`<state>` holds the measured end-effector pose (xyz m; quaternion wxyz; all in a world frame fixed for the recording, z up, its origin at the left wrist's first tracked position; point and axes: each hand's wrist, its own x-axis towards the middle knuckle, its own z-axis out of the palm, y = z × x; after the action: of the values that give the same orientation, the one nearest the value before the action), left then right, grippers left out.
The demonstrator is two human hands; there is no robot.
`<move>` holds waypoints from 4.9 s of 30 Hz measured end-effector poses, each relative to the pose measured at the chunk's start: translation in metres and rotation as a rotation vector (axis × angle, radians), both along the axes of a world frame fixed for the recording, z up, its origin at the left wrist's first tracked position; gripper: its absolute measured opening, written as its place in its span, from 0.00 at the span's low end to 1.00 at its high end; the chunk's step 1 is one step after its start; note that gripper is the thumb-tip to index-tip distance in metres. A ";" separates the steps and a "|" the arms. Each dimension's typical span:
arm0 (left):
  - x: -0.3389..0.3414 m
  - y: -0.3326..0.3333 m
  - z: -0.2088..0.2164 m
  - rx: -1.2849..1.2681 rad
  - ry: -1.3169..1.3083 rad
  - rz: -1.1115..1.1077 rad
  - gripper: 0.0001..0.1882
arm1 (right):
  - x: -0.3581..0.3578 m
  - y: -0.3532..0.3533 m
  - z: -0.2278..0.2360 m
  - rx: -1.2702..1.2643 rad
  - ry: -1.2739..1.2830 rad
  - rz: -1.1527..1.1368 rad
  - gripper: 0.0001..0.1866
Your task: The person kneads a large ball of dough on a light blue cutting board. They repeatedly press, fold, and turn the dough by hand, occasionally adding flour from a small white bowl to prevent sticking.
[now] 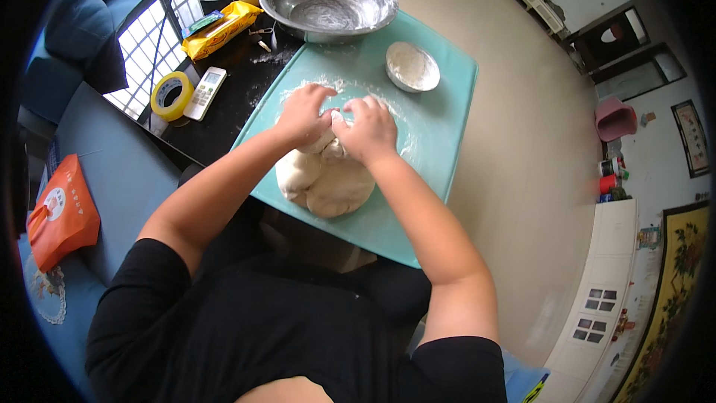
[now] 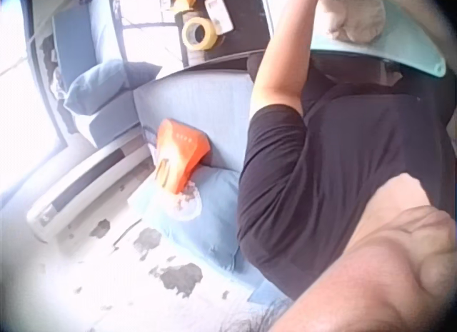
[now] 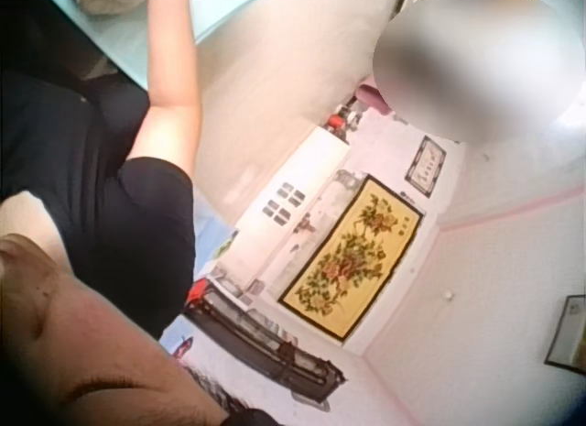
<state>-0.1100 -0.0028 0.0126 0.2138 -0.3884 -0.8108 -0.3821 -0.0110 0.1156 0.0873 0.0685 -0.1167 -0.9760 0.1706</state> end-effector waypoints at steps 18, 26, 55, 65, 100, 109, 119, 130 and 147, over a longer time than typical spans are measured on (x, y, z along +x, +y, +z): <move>0.052 -0.008 0.000 -0.285 -0.045 -0.033 0.26 | 0.035 0.006 -0.088 0.241 0.425 0.017 0.33; -0.012 0.044 -0.005 -0.356 -0.198 0.090 0.14 | -0.040 0.047 -0.084 0.152 0.226 -0.155 0.21; 0.104 -0.052 -0.027 -0.050 0.268 -0.124 0.26 | 0.080 -0.036 -0.076 0.282 0.586 0.070 0.29; 0.039 0.017 0.007 -0.255 0.027 -0.041 0.16 | 0.008 0.023 -0.073 0.154 0.500 -0.071 0.19; -0.005 0.075 0.008 -0.888 -0.673 -1.249 0.30 | 0.131 -0.027 -0.124 0.208 0.684 0.076 0.27; 0.033 -0.067 0.053 -0.704 -0.122 -0.595 0.49 | 0.130 -0.024 -0.106 0.147 0.635 0.114 0.29; 0.033 -0.046 0.029 -0.638 -0.187 -0.339 0.51 | 0.131 -0.012 -0.102 0.311 0.264 0.115 0.59; -0.006 0.025 0.006 -0.428 -0.546 0.030 0.33 | 0.019 0.061 -0.042 -0.016 -0.169 -0.361 0.48; 0.096 -0.020 -0.022 0.419 -1.793 -0.273 0.31 | 0.025 0.053 -0.031 -0.215 -0.391 -0.497 0.45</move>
<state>-0.0141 -0.0227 -0.0094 -0.4734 0.0064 -0.5347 -0.7000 0.0144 0.1686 0.0564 -0.0934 -0.3885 -0.8887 0.2250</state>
